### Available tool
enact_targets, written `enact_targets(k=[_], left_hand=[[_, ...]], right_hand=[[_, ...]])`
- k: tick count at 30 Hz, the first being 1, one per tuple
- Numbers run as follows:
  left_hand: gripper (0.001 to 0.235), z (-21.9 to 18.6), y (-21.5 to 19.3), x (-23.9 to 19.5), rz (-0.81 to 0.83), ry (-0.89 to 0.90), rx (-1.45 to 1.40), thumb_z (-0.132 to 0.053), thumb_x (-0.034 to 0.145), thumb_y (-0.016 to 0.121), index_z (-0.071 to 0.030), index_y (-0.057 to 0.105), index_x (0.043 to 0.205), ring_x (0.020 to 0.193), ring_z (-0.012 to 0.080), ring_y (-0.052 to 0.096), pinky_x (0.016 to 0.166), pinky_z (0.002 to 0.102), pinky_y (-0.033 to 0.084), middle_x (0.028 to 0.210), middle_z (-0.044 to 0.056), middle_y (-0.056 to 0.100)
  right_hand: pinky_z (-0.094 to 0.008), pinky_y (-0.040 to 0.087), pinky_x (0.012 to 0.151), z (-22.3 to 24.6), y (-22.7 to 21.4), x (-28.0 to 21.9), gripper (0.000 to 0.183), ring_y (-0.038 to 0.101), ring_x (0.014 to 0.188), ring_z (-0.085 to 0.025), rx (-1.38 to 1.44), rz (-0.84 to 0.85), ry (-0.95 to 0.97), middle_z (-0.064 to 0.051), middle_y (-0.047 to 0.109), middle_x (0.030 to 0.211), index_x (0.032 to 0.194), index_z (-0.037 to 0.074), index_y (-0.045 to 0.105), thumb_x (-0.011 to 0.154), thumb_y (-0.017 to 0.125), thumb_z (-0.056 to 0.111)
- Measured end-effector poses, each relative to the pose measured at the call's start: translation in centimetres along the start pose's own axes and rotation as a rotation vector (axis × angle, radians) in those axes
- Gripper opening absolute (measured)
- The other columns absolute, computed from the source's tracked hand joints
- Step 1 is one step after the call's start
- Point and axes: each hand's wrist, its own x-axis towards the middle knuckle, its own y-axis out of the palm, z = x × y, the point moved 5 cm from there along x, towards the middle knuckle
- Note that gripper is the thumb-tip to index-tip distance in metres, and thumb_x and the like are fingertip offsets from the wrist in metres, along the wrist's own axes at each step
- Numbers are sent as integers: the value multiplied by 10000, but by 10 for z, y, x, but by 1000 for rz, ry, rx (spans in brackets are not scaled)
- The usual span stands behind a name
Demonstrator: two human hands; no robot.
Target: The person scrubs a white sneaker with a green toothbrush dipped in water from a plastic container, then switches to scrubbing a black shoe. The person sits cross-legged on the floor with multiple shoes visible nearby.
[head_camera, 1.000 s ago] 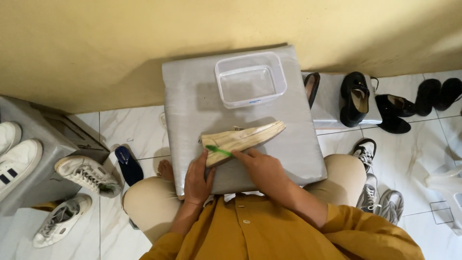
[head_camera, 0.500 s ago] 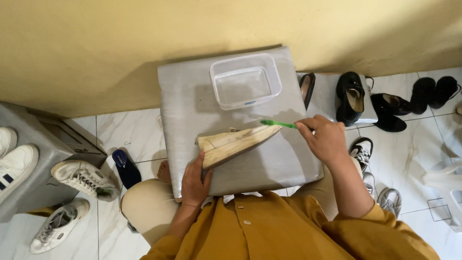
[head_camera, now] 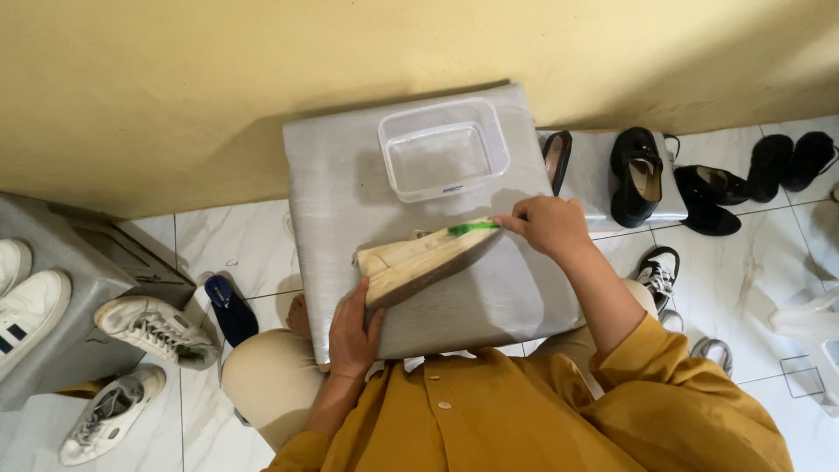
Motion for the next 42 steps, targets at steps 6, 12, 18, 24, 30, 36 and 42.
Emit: enact_targets(k=[6,12,18,24,30,36,42], left_hand=[[602,2,1,-1,-8,13,17,-232,954,682,-89,514,1514,1110,295,669,1059,446,480,1209,136,680],[560,9,6,-8,-23,45,16,-152,954,668,-98,538,1496,1142,288,659,1049,429,494,1261,119,663],[416,-6,0,-1,-1,101,91,-148,952,685,-115,655,1365,1124,260,669,1033,404,517,1252,105,667],[429,2,7,-4,51,64,101,-209,965,677,-105,631,1378,1172,260,646,1056,400,501,1306,108,646],[691,10,4,-6,105,-146,-95,-345,996,556,-77,320,1587,1153,235,656,1011,403,522,1449,124,566],[926,-17,7,34,202,-295,-408,-500,926,620,-90,191,1637,1397,420,453,1132,545,401,1580,257,353],[979,-46,14,60,265,-514,-523,-397,818,793,-234,246,1614,1400,470,449,1181,568,345,1490,290,464]], right_hand=[[-375,444,736,0,0,19,560,748,832,-291,8,71,19,-10,764,751,859,228,806,912,540,718],[-443,514,792,-39,20,12,549,735,952,-389,274,81,103,-149,790,910,896,142,828,908,627,653],[-461,544,778,-107,42,1,593,730,966,-370,286,-56,269,-123,773,952,1061,161,797,941,600,707],[-497,558,889,-97,52,-28,485,708,1002,-426,400,-75,238,-134,774,913,910,254,799,932,590,691],[-472,576,897,-50,41,-79,410,726,987,-408,392,-26,117,-121,796,909,877,236,796,894,645,617],[-409,561,902,-48,56,-99,406,758,917,-331,337,-63,29,-72,806,860,867,233,794,856,669,619],[-356,564,829,-68,86,-94,373,759,826,-274,422,-289,29,-6,793,805,792,228,773,805,773,601]])
